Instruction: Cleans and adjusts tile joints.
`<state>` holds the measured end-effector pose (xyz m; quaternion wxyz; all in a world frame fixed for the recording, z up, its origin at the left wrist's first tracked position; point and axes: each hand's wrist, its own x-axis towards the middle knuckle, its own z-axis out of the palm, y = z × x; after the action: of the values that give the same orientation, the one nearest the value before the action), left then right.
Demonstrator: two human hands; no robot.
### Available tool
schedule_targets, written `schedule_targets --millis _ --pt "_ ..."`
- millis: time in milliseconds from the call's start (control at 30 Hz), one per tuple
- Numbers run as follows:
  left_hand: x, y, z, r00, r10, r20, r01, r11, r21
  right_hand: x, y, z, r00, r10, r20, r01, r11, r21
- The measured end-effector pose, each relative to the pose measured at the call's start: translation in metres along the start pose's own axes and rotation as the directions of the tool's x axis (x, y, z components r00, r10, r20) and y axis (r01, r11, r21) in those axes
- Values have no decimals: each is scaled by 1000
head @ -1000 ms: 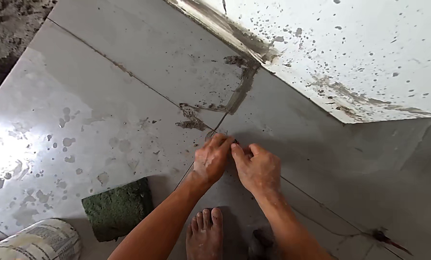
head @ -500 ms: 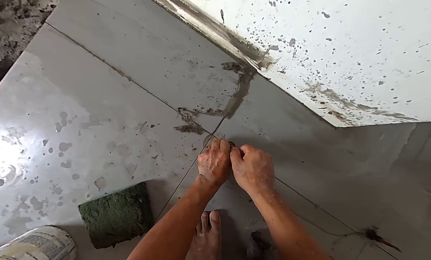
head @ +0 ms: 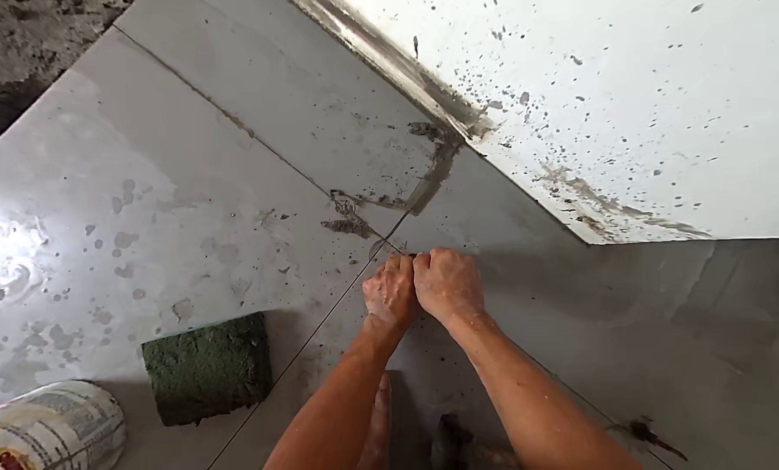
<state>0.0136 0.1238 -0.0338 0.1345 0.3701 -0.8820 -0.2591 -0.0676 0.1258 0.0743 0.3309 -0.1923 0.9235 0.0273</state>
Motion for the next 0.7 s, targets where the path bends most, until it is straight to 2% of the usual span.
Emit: schedule_targets --millis 133,233,300,400,500,567,633,700 --pt "-7 2 -4 999 -23 -29 22 999 -38 4 3 -4 999 1 40 -3 999 47" --pt "-7 -6 -27 997 -55 58 60 994 -90 10 12 -11 997 -47 63 43 997 72" --pt "3 -19 -36 987 34 160 -13 992 -128 11 18 -14 994 -82 72 74 990 116" --pt "36 -36 -42 899 278 339 -227 957 -182 14 41 -13 992 -123 35 108 950 292" --pt "64 -40 -43 770 430 471 -378 903 -206 17 64 -15 998 -58 4 48 869 492" --pt "70 -41 -38 754 484 445 -442 874 -201 15 74 -18 1000 17 9 -19 819 574" --pt "66 -42 -30 800 499 332 -474 866 -159 14 83 -19 997 78 10 -68 790 610" --pt "57 -39 -21 872 448 196 -441 894 -84 13 91 -17 996 90 -8 -67 795 603"
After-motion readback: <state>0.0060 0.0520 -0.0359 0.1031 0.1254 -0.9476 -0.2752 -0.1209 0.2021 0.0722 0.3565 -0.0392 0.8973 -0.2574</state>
